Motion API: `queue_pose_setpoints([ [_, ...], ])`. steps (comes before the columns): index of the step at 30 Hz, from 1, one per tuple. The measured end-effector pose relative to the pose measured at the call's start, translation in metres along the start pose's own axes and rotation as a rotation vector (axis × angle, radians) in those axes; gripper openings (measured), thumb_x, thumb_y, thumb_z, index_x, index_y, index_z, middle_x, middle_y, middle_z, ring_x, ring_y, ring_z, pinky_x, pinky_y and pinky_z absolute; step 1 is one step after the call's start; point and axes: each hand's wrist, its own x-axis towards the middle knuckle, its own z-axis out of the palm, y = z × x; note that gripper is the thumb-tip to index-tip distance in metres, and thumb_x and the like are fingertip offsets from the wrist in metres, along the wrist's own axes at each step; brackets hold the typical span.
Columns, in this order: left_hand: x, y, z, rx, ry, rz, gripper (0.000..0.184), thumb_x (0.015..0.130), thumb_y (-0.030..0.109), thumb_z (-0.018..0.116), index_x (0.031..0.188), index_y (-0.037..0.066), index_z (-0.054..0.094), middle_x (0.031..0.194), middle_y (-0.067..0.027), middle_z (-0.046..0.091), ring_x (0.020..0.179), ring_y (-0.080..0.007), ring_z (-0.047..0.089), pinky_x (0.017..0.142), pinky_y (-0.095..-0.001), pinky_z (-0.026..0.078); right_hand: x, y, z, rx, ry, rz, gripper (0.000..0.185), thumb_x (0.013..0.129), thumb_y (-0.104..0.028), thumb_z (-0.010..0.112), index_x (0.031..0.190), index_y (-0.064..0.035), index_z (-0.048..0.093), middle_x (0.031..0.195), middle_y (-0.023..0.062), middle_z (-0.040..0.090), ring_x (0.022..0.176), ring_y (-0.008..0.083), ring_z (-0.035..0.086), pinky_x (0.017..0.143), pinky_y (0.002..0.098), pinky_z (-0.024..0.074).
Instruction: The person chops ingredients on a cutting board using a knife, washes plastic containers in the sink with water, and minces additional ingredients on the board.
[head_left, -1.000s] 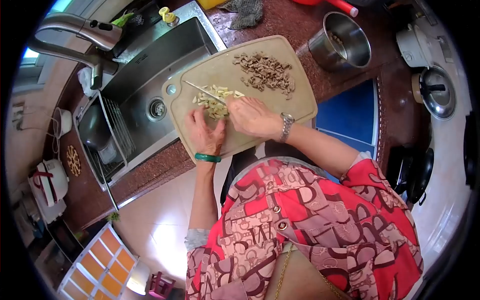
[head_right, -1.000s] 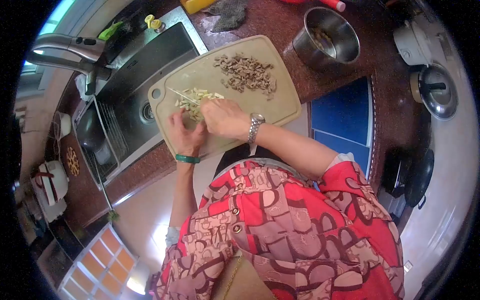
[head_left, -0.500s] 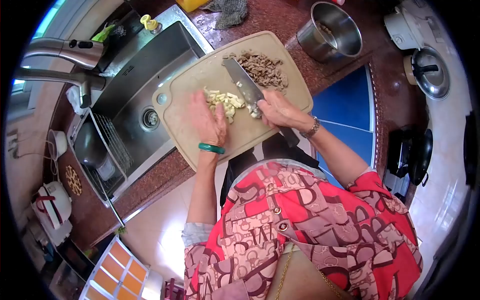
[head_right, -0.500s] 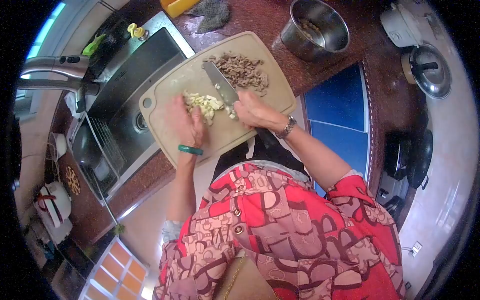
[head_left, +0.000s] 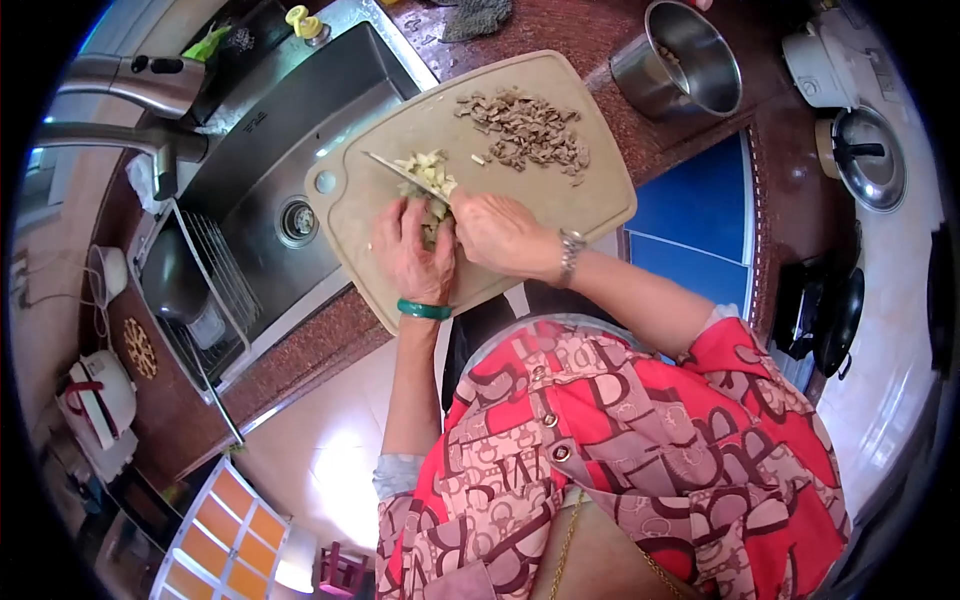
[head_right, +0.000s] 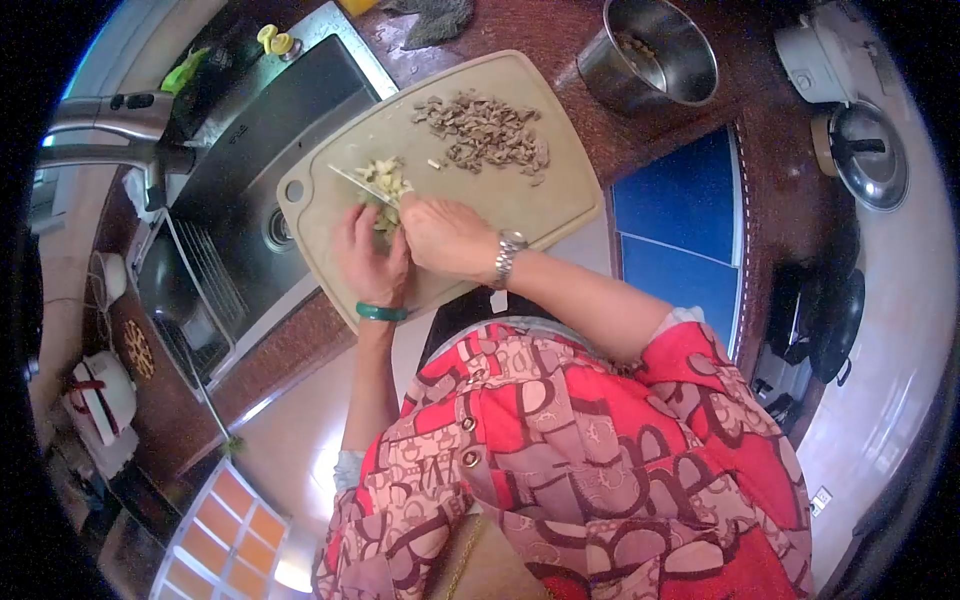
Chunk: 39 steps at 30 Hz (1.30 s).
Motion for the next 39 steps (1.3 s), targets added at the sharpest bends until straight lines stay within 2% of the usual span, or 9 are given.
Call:
queue_pose_setpoints([
  [11,-0.012,0.004,-0.013,-0.112,0.090,-0.077,0.030,0.070,0.008,0.069,0.100,0.006,0.062,0.106,-0.0145,0.057,0.101,-0.0322,0.053,0.091,-0.0397,0.041,-0.001,-0.012,-0.026,-0.103,-0.079,-0.090,0.017,0.080,-0.009,0.049,0.085,0.0059,0.053,0.073,0.0262,0.061,0.073,0.0428,0.061,0.063,0.0496,0.0488],
  [18,-0.010,-0.003,-0.003,-0.028,-0.007,-0.014,0.038,0.069,0.010,0.071,0.105,0.007,0.061,0.108,-0.0159,0.055,0.103,-0.0324,0.052,0.091,-0.0391,0.041,0.004,0.002,-0.004,-0.122,0.020,-0.200,0.013,0.080,-0.007,0.049,0.084,0.0056,0.050,0.067,0.0267,0.058,0.066,0.0446,0.059,0.058,0.0507,0.0466],
  [20,-0.013,0.002,-0.008,-0.109,0.060,-0.057,0.049,0.065,0.023,0.076,0.109,0.008,0.059,0.116,-0.0202,0.049,0.103,-0.0358,0.049,0.089,-0.0440,0.041,0.004,0.005,-0.008,-0.116,-0.030,-0.160,0.018,0.077,-0.009,0.054,0.088,0.0052,0.055,0.074,0.0256,0.062,0.071,0.0419,0.063,0.063,0.0486,0.0501],
  [21,-0.012,0.004,-0.014,-0.024,-0.001,-0.028,0.066,0.064,0.036,0.077,0.119,0.008,0.054,0.126,-0.0245,0.042,0.116,-0.0399,0.042,0.095,-0.0488,0.036,0.004,0.003,-0.015,-0.116,-0.030,-0.160,0.018,0.077,-0.009,0.054,0.088,0.0052,0.055,0.074,0.0256,0.062,0.071,0.0419,0.063,0.063,0.0486,0.0501],
  [27,-0.010,0.009,-0.005,0.244,-0.067,-0.084,0.085,0.065,0.052,0.073,0.131,0.007,0.043,0.139,-0.0239,0.033,0.133,-0.0410,0.024,0.106,-0.0523,0.020,0.022,0.039,-0.037,-0.287,0.109,-0.203,0.009,0.080,-0.007,0.049,0.083,0.0016,0.050,0.066,0.0235,0.057,0.063,0.0417,0.058,0.055,0.0484,0.0465],
  [31,-0.008,0.010,-0.004,0.273,-0.047,-0.042,0.088,0.063,0.052,0.075,0.131,0.007,0.042,0.140,-0.0228,0.033,0.133,-0.0401,0.025,0.107,-0.0521,0.019,0.013,0.035,-0.037,-0.325,0.085,-0.247,0.010,0.080,-0.007,0.049,0.084,0.0014,0.050,0.065,0.0231,0.057,0.063,0.0414,0.058,0.055,0.0480,0.0460],
  [34,-0.014,0.008,-0.011,0.274,-0.017,-0.068,0.085,0.063,0.039,0.077,0.131,0.003,0.040,0.138,-0.0244,0.035,0.130,-0.0407,0.031,0.106,-0.0486,0.027,0.004,0.012,-0.030,-0.164,0.064,-0.203,0.016,0.074,-0.009,0.052,0.082,0.0037,0.058,0.071,0.0257,0.061,0.071,0.0408,0.063,0.061,0.0477,0.0512],
  [36,-0.026,-0.011,-0.011,-0.063,0.111,-0.089,0.083,0.069,0.036,0.074,0.133,0.001,0.036,0.141,-0.0248,0.031,0.131,-0.0412,0.028,0.108,-0.0502,0.023,-0.001,0.005,-0.013,-0.089,0.003,-0.281,0.017,0.075,-0.009,0.051,0.080,0.0058,0.057,0.071,0.0273,0.060,0.072,0.0417,0.063,0.062,0.0477,0.0507],
  [39,-0.040,-0.013,-0.016,-0.209,0.162,-0.146,0.073,0.079,0.026,0.068,0.136,-0.002,0.032,0.141,-0.0246,0.031,0.130,-0.0393,0.031,0.106,-0.0466,0.027,0.000,-0.010,0.012,0.111,-0.085,-0.186,0.020,0.075,-0.010,0.049,0.079,0.0090,0.054,0.071,0.0308,0.058,0.072,0.0440,0.061,0.065,0.0480,0.0493],
])
